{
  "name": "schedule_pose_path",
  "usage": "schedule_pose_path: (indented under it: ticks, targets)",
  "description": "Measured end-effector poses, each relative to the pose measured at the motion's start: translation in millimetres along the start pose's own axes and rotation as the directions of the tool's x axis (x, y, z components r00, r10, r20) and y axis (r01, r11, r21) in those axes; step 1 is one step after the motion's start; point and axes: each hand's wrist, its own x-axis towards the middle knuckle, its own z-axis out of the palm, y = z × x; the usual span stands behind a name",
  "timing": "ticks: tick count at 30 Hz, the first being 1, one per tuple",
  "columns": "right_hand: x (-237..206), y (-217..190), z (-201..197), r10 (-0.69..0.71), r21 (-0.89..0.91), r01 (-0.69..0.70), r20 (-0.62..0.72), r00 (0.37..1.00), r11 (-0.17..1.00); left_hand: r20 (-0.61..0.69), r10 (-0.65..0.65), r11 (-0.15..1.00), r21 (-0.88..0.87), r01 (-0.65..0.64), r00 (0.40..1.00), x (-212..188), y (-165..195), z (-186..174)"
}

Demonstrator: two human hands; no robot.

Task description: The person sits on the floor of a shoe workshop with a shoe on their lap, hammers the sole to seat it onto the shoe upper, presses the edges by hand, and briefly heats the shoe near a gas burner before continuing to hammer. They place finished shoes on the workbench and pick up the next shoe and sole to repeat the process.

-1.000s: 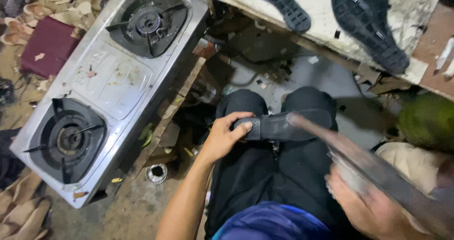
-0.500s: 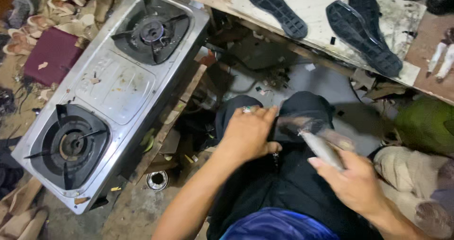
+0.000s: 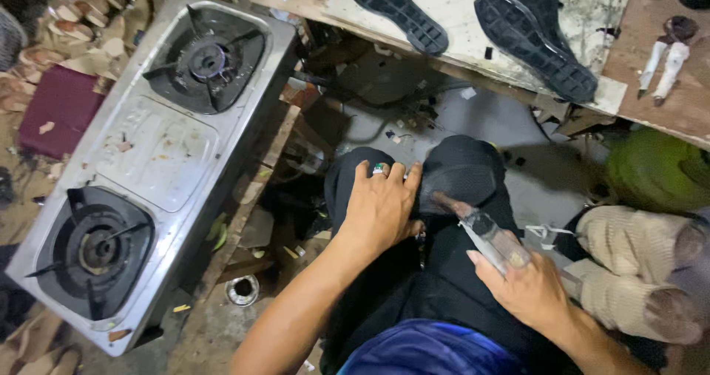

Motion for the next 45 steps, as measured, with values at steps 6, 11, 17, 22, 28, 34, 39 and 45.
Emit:
schedule_pose_path:
  ticks: [6, 11, 17, 22, 28, 34, 39, 45]
  targets:
    - [-26.2, -12.9, -65.9, -0.204, 0.682, 0.391, -0.341, 0.918, 0.618, 0.019, -0.01, 1.0, -0.03, 0.01, 1.0, 5.8, 6.7, 12.2]
    - [23.4, -66.7, -55.5, -0.292, 0.17, 0.314, -0.139, 0.946, 0.934, -0.03, 0.002, 1.0, -0.024, -0.003, 1.0, 4.2, 3.1, 18.1]
    - [-0.6, -39.8, -73.1, -0.133, 0.445, 0.301, -0.369, 0.92, 0.843, -0.111, 0.023, 1.0, 0.006, -0.023, 0.994, -1.5, 11.1, 21.9]
    - [8.8, -39.5, -60.4, -0.07, 0.414, 0.195, -0.297, 0.952, 0.889, -0.19, 0.019, 0.999, 0.048, -0.01, 0.982, -3.7, 10.0, 25.7]
    - [3.4, -21.7, -63.3, 0.179, 0.738, 0.083, -0.269, 0.946, 0.67, -0.185, 0.061, 0.986, 0.162, -0.03, 0.981, 3.3, 2.6, 29.8]
    - [-4.9, -5.1, -35.0, 0.174, 0.336, -0.112, -0.16, 0.972, 0.935, -0.114, 0.029, 1.0, -0.004, -0.03, 0.993, 0.2, 3.8, 29.8]
    - [-24.1, 8.3, -37.4, -0.011, 0.729, 0.223, -0.284, 0.959, 0.647, -0.13, 0.037, 0.993, 0.113, -0.022, 0.991, 1.1, 2.8, 32.6]
    - [-11.6, -9.0, -19.3, -0.019, 0.179, 0.058, -0.212, 0.977, 0.982, -0.127, 0.013, 1.0, 0.028, -0.009, 0.992, 0.1, 2.2, 31.9]
